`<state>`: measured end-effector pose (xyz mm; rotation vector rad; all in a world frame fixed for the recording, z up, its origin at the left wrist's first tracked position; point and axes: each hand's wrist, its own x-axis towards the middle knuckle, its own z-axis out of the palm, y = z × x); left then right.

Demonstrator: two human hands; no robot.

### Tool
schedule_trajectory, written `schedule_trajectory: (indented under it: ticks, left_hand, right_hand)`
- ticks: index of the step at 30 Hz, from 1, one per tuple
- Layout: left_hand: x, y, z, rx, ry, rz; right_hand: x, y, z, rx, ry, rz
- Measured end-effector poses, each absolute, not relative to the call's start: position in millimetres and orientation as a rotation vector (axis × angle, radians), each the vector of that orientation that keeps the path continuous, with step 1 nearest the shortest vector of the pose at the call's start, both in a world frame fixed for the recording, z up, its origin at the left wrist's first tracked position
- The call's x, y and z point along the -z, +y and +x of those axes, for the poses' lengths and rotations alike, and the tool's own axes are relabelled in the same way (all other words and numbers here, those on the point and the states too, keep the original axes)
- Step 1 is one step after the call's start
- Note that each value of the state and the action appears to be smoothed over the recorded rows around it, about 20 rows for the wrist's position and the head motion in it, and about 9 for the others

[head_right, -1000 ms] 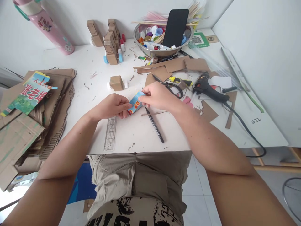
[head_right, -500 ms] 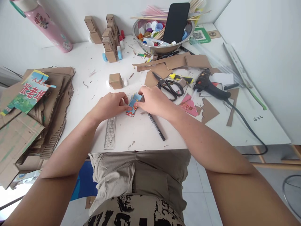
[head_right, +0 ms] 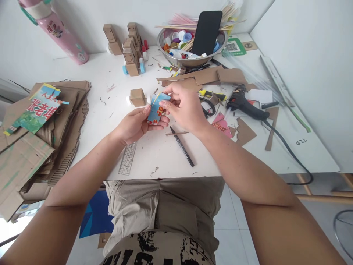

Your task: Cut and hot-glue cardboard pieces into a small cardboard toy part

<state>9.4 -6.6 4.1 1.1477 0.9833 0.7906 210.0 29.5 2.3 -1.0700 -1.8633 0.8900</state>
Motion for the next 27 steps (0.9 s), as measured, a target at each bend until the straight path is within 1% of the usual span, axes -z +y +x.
schedule_trajectory:
  ticks: [3,9,19,27]
  left_hand:
    - [-7.1,-10.4,16.9,-0.801,0.971,0.957]
    - [-9.5,-13.6,23.4,-0.829,1.004,0.879]
    - [-11.3,-16.8,27.9,-0.888,1.017,0.856]
    - [-13.5,-20.4,30.1,-0.950,1.028,1.011]
  right_hand:
    - [-4.6,24.2,210.0,-0.777,-1.885,-1.032]
    - [-6.0,15.0,207.2,-0.666,-1.948,-1.026]
    - [-4.0,10.2,202.1,-0.658,-1.954,-1.054]
    - [-10.9,11.0,202.8,-0.706,-1.957,-1.046]
